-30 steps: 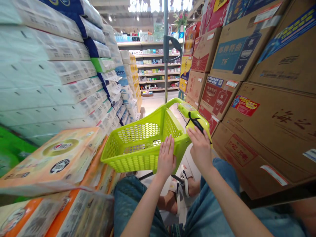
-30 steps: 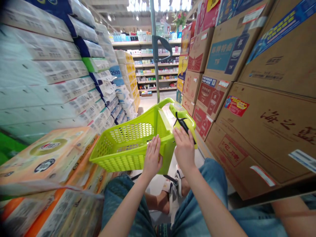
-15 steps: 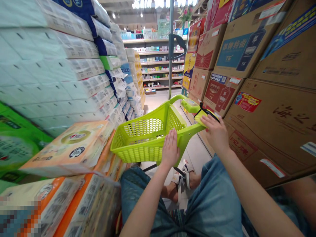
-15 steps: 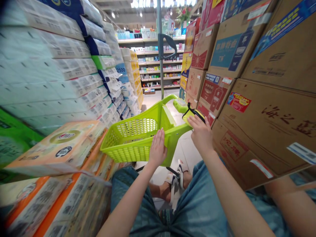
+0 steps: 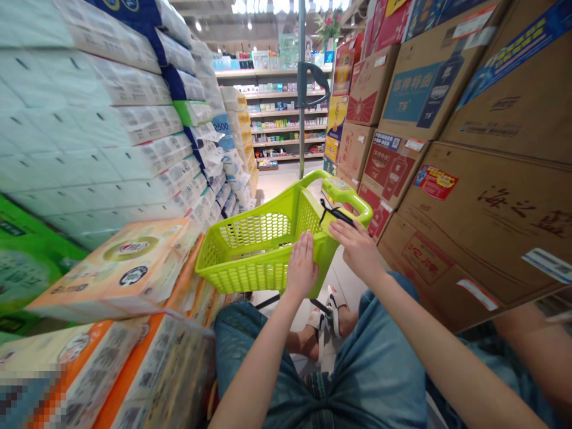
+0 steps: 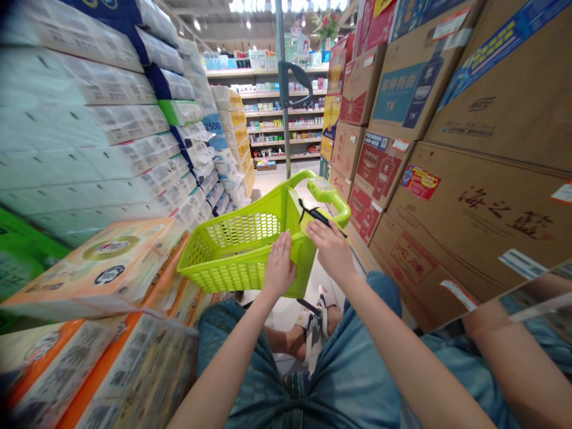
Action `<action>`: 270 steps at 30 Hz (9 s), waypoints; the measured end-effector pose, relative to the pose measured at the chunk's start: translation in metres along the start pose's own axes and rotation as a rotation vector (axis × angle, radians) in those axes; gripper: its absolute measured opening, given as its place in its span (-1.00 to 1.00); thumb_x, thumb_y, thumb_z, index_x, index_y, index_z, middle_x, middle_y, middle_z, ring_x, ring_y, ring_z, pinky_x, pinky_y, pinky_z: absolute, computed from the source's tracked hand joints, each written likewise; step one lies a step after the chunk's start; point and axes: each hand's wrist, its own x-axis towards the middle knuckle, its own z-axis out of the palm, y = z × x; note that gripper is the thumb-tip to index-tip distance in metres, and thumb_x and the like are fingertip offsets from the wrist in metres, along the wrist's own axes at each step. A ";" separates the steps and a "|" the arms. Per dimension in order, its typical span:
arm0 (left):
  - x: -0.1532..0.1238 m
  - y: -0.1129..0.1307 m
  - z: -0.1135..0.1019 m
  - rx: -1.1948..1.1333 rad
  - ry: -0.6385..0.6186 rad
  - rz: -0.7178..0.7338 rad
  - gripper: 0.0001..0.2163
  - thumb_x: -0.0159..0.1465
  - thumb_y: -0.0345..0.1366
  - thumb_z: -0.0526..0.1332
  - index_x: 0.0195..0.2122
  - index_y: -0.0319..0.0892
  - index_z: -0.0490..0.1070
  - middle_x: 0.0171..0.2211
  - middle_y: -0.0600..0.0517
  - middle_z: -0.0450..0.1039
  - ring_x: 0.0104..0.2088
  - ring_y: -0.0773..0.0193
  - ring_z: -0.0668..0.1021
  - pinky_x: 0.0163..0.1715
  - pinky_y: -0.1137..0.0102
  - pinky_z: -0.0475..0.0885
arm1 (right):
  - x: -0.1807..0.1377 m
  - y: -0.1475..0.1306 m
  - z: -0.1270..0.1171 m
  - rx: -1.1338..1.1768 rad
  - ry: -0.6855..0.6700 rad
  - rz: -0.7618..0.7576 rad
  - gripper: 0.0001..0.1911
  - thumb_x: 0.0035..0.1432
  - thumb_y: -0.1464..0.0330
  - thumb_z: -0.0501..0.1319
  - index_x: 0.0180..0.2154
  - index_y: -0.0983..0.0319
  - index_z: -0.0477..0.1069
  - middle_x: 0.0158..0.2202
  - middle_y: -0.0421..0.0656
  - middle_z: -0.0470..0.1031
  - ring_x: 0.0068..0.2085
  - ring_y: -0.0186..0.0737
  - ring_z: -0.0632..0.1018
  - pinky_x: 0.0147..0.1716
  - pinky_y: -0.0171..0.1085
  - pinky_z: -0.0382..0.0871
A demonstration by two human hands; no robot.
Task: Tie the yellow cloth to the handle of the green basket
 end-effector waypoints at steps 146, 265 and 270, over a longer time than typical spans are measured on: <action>-0.007 0.017 0.018 0.245 0.062 -0.175 -0.27 0.24 -0.48 0.02 0.42 -0.40 -0.27 0.43 -0.24 -0.10 0.43 0.11 -0.03 0.37 0.13 0.09 | -0.007 -0.063 0.037 0.142 0.046 0.238 -0.21 -0.01 0.69 -0.06 0.27 0.27 0.26 0.32 -0.06 0.28 0.38 -0.12 0.20 0.37 0.07 0.00; -0.008 0.014 0.019 0.170 0.098 -0.137 -0.22 0.16 -0.52 0.05 0.41 -0.43 -0.25 0.42 -0.28 -0.09 0.43 0.07 -0.07 0.36 0.09 0.11 | 0.004 0.038 -0.006 -0.086 0.141 0.280 -0.39 0.07 0.61 0.03 0.17 0.33 0.38 0.21 0.05 0.42 0.29 -0.01 0.35 0.30 0.08 0.14; -0.009 0.014 0.022 0.176 0.111 -0.135 -0.24 0.19 -0.51 0.05 0.40 -0.44 -0.24 0.41 -0.30 -0.06 0.43 0.07 -0.06 0.35 0.08 0.13 | 0.005 -0.033 0.019 -0.076 0.026 0.140 -0.38 0.08 0.65 0.00 0.18 0.38 0.37 0.23 0.04 0.40 0.29 -0.05 0.35 0.33 0.00 0.12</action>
